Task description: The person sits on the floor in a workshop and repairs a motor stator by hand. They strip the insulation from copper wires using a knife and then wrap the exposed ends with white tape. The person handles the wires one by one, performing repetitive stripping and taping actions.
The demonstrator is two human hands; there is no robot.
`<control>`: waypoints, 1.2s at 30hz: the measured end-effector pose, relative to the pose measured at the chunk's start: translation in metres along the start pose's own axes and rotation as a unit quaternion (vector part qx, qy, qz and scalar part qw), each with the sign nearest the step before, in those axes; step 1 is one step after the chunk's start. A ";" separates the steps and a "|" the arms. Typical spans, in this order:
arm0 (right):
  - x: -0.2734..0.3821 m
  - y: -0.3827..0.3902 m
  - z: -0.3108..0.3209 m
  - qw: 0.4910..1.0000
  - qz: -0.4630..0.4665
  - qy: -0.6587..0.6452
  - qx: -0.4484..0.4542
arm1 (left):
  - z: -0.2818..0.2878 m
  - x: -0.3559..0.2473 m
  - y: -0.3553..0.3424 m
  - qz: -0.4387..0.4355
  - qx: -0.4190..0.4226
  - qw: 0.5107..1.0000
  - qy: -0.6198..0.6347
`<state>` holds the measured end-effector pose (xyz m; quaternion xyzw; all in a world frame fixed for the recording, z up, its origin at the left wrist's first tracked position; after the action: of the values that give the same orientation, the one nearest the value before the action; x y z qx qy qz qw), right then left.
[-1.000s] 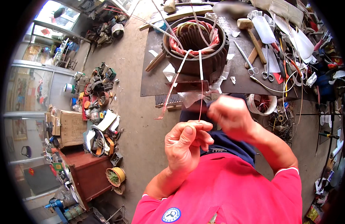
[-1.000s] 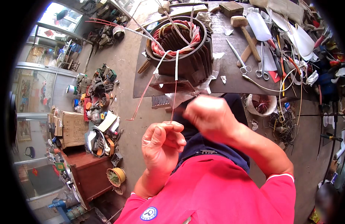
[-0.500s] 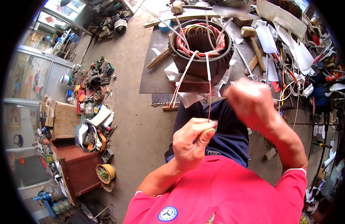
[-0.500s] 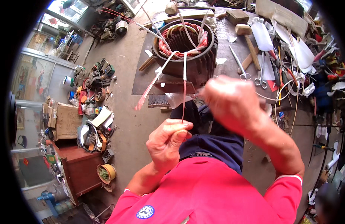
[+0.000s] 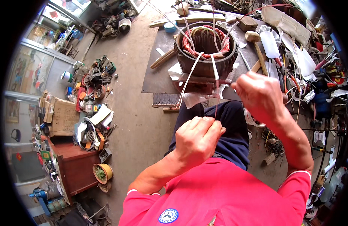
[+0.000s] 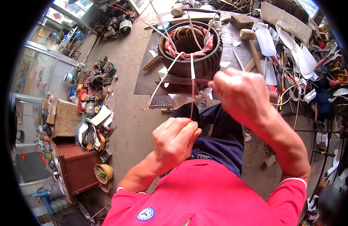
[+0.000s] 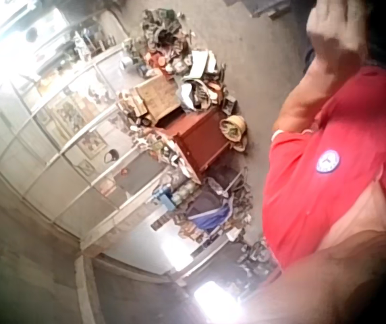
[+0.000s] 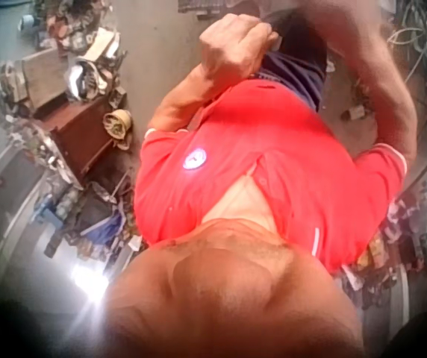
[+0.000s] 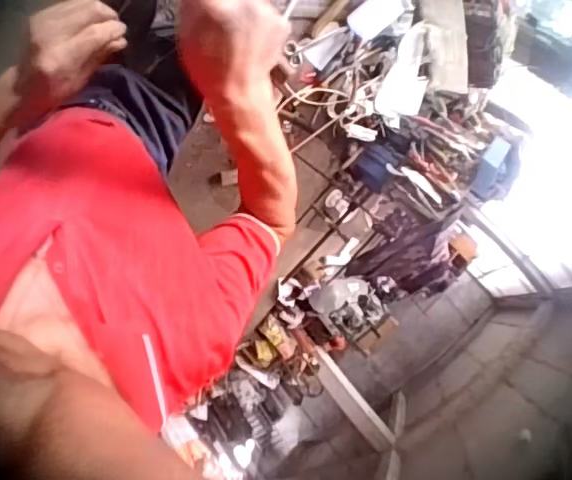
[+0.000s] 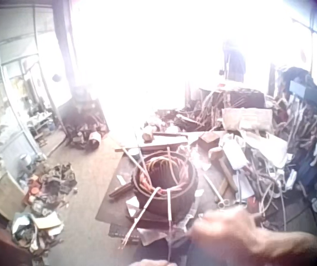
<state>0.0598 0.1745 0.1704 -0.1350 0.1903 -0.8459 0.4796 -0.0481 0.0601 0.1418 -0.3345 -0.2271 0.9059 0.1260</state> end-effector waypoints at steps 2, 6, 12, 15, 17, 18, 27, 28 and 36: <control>0.038 0.011 -0.006 0.991 0.080 -0.096 0.039 | 0.006 -0.008 -0.002 -0.022 -0.004 0.999 -0.025; 0.015 -0.002 0.007 0.998 0.054 -0.020 0.021 | -0.004 -0.016 -0.003 -0.055 0.015 0.994 -0.099; 0.059 0.004 0.003 0.986 0.132 -0.013 0.097 | -0.006 -0.023 -0.009 -0.103 0.025 0.984 -0.143; 0.005 -0.021 0.009 0.994 0.050 0.074 0.059 | -0.014 -0.022 -0.007 -0.119 0.040 0.978 -0.164; 0.032 -0.011 0.005 0.989 0.101 0.044 0.103 | -0.006 -0.024 -0.010 -0.134 0.019 0.975 -0.176; 0.055 -0.004 0.000 0.980 0.137 0.023 0.140 | -0.003 -0.026 -0.012 -0.141 0.008 0.973 -0.181; 0.069 0.002 0.004 0.977 0.178 -0.016 0.113 | -0.006 -0.025 -0.017 -0.114 0.080 0.977 -0.161; 0.062 0.000 0.006 0.979 0.167 0.022 0.117 | -0.006 -0.024 -0.020 -0.107 0.070 0.985 -0.115; 0.021 0.033 -0.042 0.941 -0.013 -0.322 0.101 | -0.006 0.021 -0.068 0.262 0.090 0.624 0.731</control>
<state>0.0576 0.1488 0.1192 -0.3536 -0.0624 -0.7780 0.5155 -0.0542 0.1285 0.1599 -0.9189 0.1199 0.3739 0.0378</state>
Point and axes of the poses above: each hand's wrist, its own y-axis away from the middle knuckle, its own z-axis out of the back of the hand, x = y × z, the point moved 10 cm from there along -y, towards the middle knuckle, and after that the axes turned 12 degrees about z, right-handed, at the moved point
